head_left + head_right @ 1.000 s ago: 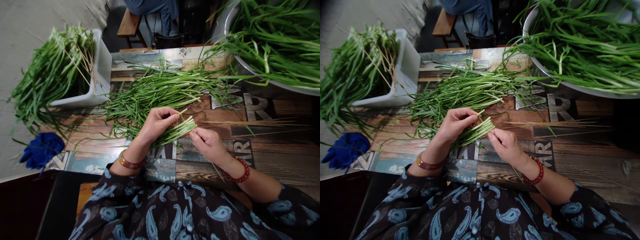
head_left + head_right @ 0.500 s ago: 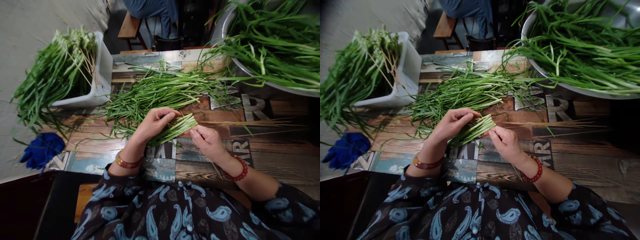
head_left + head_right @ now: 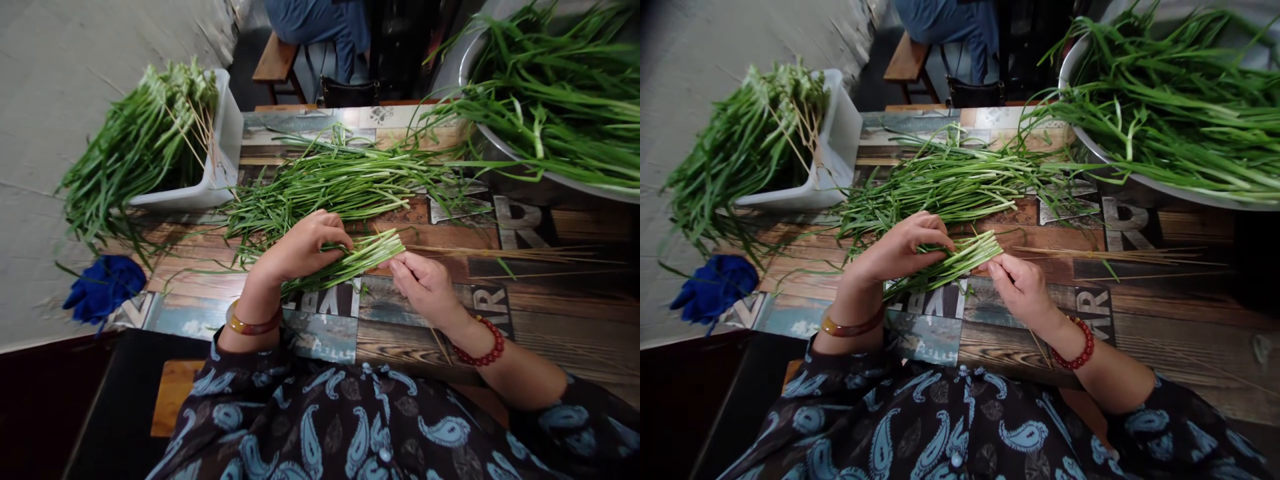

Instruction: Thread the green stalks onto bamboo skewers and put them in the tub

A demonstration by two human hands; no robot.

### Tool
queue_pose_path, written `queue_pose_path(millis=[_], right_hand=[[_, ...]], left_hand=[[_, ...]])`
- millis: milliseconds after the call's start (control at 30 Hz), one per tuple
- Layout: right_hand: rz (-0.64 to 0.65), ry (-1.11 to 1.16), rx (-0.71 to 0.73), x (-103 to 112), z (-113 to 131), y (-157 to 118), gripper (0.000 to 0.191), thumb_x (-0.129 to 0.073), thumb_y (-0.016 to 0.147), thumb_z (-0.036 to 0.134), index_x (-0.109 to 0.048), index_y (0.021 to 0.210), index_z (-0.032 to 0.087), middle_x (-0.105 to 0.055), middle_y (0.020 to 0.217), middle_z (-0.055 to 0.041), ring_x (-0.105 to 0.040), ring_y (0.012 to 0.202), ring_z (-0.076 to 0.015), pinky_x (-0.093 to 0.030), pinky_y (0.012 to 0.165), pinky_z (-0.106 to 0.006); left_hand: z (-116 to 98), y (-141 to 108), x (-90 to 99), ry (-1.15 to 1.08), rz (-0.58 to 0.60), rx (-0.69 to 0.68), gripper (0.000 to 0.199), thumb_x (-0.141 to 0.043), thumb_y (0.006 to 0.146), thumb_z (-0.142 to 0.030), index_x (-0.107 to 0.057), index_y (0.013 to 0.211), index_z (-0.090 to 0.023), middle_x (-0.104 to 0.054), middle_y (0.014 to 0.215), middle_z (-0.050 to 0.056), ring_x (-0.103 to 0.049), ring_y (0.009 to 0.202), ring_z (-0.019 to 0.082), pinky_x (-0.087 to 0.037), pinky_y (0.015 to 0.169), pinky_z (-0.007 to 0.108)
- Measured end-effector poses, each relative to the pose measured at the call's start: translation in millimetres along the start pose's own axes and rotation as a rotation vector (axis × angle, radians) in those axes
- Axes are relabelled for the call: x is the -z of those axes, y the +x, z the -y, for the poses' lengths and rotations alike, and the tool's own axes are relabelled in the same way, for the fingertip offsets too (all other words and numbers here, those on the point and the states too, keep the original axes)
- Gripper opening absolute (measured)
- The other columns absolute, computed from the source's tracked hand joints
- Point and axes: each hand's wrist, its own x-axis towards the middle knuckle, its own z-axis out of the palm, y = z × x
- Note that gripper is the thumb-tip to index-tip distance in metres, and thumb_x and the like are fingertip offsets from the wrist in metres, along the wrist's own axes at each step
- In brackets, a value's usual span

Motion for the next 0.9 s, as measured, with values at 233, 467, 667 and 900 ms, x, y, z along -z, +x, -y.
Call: queue_pose_path(millis=[233, 467, 667, 900], right_hand=[[-0.001, 0.007, 0.009, -0.4, -0.6, -0.2, 0.030, -0.045, 0.096, 0.029, -0.071, 0.089, 0.017, -0.047, 0.047, 0.0043, -0.048, 0.046, -0.0116, -0.038, 0.049, -0.023], [0.009, 0.013, 0.026, -2.0, -3.0, -1.3, 0.029, -0.046, 0.096, 0.028, -0.072, 0.090, 0.017, -0.045, 0.047, 0.0052, -0.046, 0.046, -0.0111, -0.038, 0.049, -0.023], [0.038, 0.016, 0.036, -2.4, -4.1, -1.3, 0.029, -0.045, 0.096, 0.029, -0.070, 0.091, 0.017, -0.047, 0.049, 0.0045, -0.046, 0.046, -0.0111, -0.037, 0.048, -0.023], [0.045, -0.002, 0.014, -1.8, -2.8, -0.6, 0.028, -0.044, 0.096, 0.029, -0.070, 0.091, 0.017, -0.049, 0.050, 0.0037, -0.047, 0.048, -0.0110, -0.037, 0.049, -0.022]], left_hand=[[4.4, 1.8, -0.5, -0.135, -0.223, 0.055, 0.010, -0.066, 0.082, -0.026, -0.073, 0.078, -0.019, -0.068, 0.090, 0.006, -0.060, 0.087, 0.018, -0.043, 0.086, 0.034], [-4.0, 13.4, -21.0, -0.604, -0.471, 0.322, 0.021, -0.068, 0.080, -0.034, -0.072, 0.084, -0.014, -0.066, 0.067, 0.002, -0.055, 0.059, 0.011, -0.043, 0.058, 0.023], [-12.4, 24.0, -35.3, -0.580, -0.393, 0.346, 0.020, -0.066, 0.080, -0.031, -0.074, 0.080, -0.013, -0.069, 0.075, 0.004, -0.057, 0.065, 0.011, -0.043, 0.060, 0.022], [-15.1, 23.2, -34.2, -0.619, -0.397, 0.344, 0.017, -0.068, 0.078, -0.029, -0.074, 0.078, -0.012, -0.069, 0.074, 0.004, -0.057, 0.067, 0.012, -0.044, 0.062, 0.023]])
